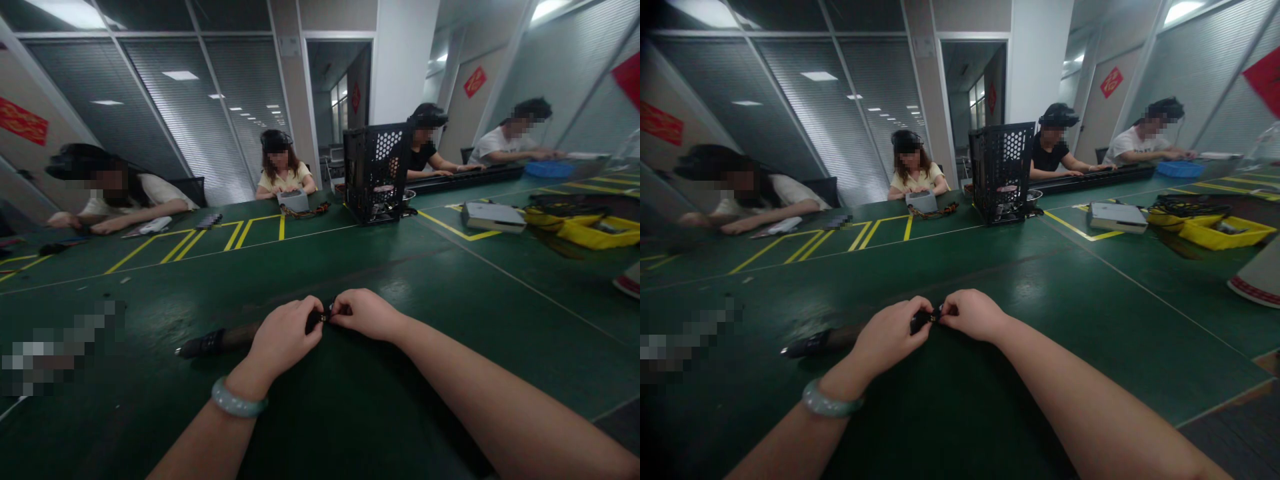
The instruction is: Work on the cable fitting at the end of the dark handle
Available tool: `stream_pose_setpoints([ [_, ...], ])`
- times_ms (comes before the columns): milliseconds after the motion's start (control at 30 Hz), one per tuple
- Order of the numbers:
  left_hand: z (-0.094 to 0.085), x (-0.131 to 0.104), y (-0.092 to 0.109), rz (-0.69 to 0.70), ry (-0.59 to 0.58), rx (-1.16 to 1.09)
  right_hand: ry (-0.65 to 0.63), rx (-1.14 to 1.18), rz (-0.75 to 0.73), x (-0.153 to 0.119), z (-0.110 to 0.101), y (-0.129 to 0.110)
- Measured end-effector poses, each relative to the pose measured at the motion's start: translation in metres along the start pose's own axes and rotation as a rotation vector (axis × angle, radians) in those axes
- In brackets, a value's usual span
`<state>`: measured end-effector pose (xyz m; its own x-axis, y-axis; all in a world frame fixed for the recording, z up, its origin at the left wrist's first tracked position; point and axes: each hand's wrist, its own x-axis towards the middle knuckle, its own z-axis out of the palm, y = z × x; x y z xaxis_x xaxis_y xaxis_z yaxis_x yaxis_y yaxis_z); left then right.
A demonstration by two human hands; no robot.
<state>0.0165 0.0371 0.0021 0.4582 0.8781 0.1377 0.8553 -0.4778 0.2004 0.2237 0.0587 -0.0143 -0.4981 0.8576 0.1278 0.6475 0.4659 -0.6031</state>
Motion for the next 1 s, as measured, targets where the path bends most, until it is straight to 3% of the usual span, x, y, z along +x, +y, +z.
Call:
stream_pose_setpoints([
  [1000,-0.0033,-0.0011,0.0014,0.012,-0.018,-0.016,-0.002,0.019,0.021,-0.0010,-0.0017,-0.0029],
])
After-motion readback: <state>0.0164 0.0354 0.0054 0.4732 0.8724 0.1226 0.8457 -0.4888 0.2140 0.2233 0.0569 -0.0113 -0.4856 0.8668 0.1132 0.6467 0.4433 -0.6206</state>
